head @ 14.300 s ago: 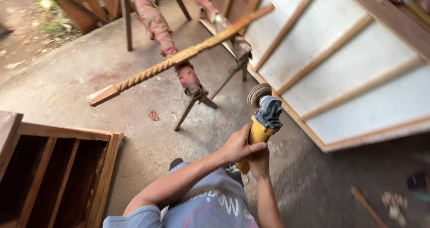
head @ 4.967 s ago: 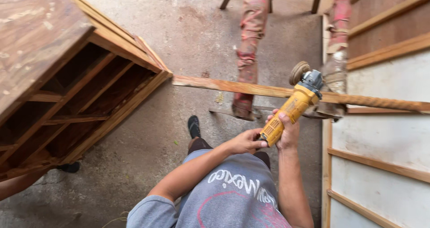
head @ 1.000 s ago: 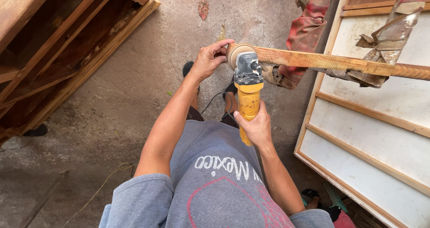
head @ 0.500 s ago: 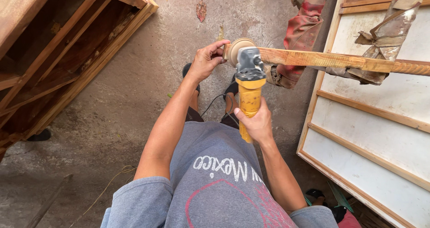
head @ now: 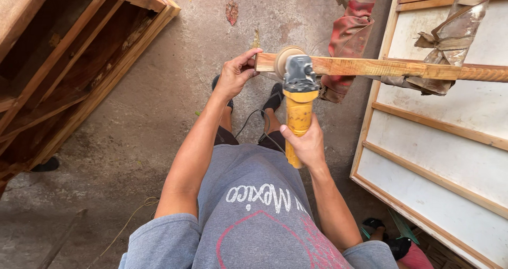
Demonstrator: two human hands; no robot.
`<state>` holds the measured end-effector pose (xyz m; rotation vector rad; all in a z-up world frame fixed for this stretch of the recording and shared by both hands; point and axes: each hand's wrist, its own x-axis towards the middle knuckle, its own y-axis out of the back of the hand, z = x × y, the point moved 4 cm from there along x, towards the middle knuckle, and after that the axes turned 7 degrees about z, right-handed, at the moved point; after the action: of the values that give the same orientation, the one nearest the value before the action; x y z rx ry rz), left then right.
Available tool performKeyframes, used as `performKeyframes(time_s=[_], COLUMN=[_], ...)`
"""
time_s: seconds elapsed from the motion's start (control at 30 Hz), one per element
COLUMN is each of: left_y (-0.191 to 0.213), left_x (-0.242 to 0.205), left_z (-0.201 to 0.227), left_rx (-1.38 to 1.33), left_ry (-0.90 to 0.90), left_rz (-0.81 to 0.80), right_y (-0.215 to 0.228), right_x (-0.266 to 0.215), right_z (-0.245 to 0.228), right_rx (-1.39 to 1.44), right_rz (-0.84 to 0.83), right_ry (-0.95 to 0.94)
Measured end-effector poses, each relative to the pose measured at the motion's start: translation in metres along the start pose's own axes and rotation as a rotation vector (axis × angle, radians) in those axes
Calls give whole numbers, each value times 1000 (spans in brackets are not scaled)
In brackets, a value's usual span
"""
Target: The person sands a decorative wooden spindle and a square wooden post using a power sander, holding the wood pieces by hand and turning them to reach all sides.
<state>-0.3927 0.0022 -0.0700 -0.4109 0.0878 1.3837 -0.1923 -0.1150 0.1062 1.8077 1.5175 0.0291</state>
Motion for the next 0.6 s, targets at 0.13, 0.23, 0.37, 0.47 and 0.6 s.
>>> performKeyframes(time_s=[0.13,0.23,0.37,0.47,0.6], left_y=[-1,0,-3,-3,-13], left_x=[1,1,10,15,11], left_z=[-4,-7,-6,4,37], left_rx=[-64,-61,-79,-145,67], left_ry=[19,21,1,87,-4], left_rz=[-11,-11,-21,-58,-83], right_y=[21,30,40,51,50], right_x=[3,2,1,-10,-12], right_z=[17,26,33,33,26], right_rx=[-6,69,58,88,138], right_rz=[36,37,91,104,69], right_ry=[-81,-76,-96,-61,-75])
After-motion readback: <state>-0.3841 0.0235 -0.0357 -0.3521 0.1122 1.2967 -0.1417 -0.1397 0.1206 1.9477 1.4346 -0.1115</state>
